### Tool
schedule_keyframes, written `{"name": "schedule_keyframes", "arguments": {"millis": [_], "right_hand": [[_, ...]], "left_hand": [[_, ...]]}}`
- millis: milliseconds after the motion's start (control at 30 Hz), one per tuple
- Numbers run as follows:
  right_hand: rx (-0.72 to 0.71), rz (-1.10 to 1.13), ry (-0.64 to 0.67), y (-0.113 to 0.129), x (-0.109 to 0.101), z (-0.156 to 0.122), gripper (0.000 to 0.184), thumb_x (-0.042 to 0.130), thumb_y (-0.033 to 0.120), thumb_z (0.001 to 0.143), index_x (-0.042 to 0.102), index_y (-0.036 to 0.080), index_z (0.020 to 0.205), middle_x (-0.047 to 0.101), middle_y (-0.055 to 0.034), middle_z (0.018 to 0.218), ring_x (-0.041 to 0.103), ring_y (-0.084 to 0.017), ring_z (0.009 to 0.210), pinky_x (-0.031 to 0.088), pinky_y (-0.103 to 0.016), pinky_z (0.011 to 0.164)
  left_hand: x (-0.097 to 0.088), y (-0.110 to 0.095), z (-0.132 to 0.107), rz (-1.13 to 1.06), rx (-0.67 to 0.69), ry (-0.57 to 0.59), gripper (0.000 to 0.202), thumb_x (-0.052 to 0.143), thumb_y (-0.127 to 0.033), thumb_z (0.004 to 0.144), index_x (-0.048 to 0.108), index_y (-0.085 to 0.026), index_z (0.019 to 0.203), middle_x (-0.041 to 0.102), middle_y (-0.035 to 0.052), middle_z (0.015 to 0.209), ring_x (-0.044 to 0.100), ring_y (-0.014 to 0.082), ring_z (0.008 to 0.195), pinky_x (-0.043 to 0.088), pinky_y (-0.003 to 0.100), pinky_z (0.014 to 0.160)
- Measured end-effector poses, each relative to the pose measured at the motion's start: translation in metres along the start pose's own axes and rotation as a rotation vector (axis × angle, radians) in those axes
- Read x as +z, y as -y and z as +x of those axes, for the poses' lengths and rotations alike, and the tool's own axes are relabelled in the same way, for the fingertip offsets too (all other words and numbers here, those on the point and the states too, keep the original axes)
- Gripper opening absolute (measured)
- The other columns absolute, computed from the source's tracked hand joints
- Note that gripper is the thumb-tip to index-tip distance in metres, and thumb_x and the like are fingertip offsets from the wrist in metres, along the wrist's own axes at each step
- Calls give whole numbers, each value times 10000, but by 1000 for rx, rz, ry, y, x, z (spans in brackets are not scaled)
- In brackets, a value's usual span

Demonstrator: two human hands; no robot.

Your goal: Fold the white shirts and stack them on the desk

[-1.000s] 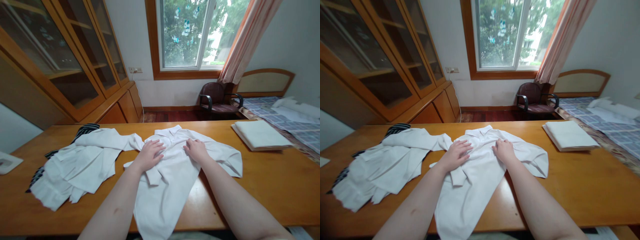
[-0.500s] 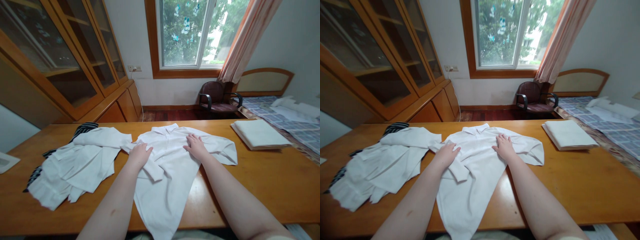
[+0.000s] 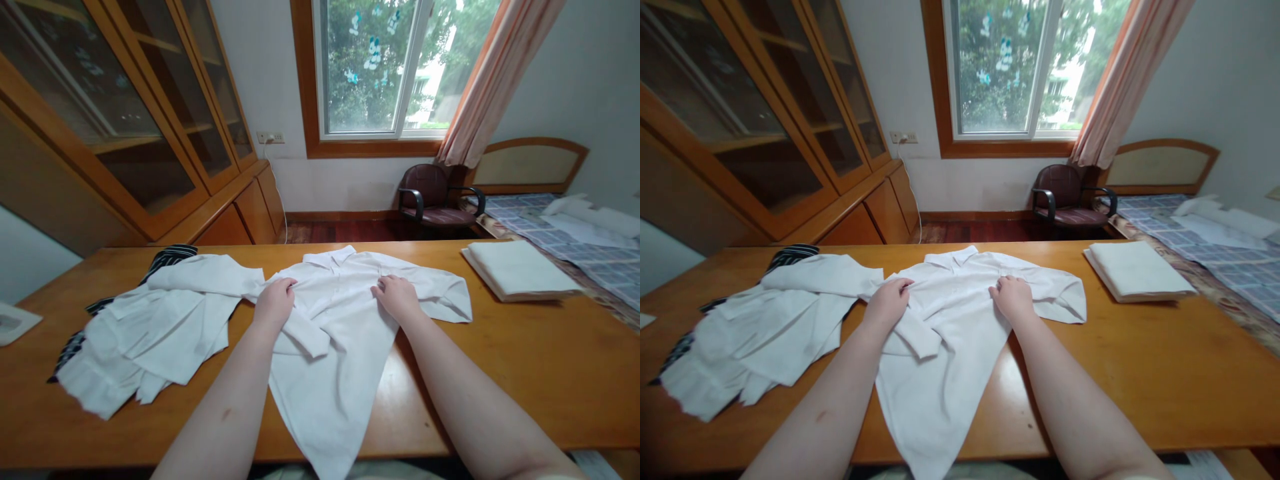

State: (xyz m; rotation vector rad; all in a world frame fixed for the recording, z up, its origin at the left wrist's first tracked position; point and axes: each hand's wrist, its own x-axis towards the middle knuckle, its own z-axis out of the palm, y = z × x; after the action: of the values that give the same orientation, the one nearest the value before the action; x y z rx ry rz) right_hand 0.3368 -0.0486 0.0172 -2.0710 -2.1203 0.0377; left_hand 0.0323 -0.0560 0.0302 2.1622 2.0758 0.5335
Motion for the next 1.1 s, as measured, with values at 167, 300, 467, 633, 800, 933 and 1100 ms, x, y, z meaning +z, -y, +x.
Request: {"name": "schedule_keyframes", "arguments": {"millis": [167,300,467,633,800,933,1100], "right_hand": [[11,2,-26,-7,11,4,438,495,444,853,578,204,1209,553,-101,1284,492,-290,1084,364,-384,890],[14,19,-2,-10,20,8,544,462,453,866,470,162,1325,439,-125,1403,448,-303,1169,319,-416,966],[-3,72,45,-7,25,8,669,422,510,877,338,111,1408,330,-187,1461,317,-318,1315,186,-518,1055],[-90,188,-116,-3,13,4,499,465,418,881,482,161,1308,474,-144,1363,401,-277,1256,254,-464,1045],[-358,392,12,4,-2,-3,274,468,374,895,676,210,962,676,-46,936,591,-165,870,427,-270,795],[-377,415,87,6,-1,-2,228,511,336,878,690,202,917,672,-44,946,585,-160,882,417,-266,794],[-378,432,80,3,5,2,226,509,316,886,687,194,956,664,-56,999,577,-168,935,413,-281,846]], "left_hand": [[1,-4,-5,75,19,178,403,471,-237,785,615,-188,1158,624,93,1180,558,246,1091,416,341,933],[7,-2,-8,121,30,239,558,544,-344,755,511,-171,1284,501,132,1348,464,280,1224,348,387,1009],[12,4,-7,121,15,346,737,535,-438,756,361,-121,1398,292,170,1487,276,286,1365,255,399,1076],[7,-1,-5,108,-11,267,656,497,-419,797,408,-117,1373,321,177,1471,243,307,1375,230,449,1084],[-16,-22,-17,-249,321,304,482,550,-408,777,579,-235,1226,528,57,1335,461,237,1233,331,343,1042],[-23,-38,-34,-406,377,624,565,707,-374,612,616,-302,1165,622,8,1187,580,220,1059,438,291,913],[-21,-44,-40,-338,292,695,479,706,-293,574,646,-320,1048,660,-13,1082,605,237,980,456,302,838]]}}
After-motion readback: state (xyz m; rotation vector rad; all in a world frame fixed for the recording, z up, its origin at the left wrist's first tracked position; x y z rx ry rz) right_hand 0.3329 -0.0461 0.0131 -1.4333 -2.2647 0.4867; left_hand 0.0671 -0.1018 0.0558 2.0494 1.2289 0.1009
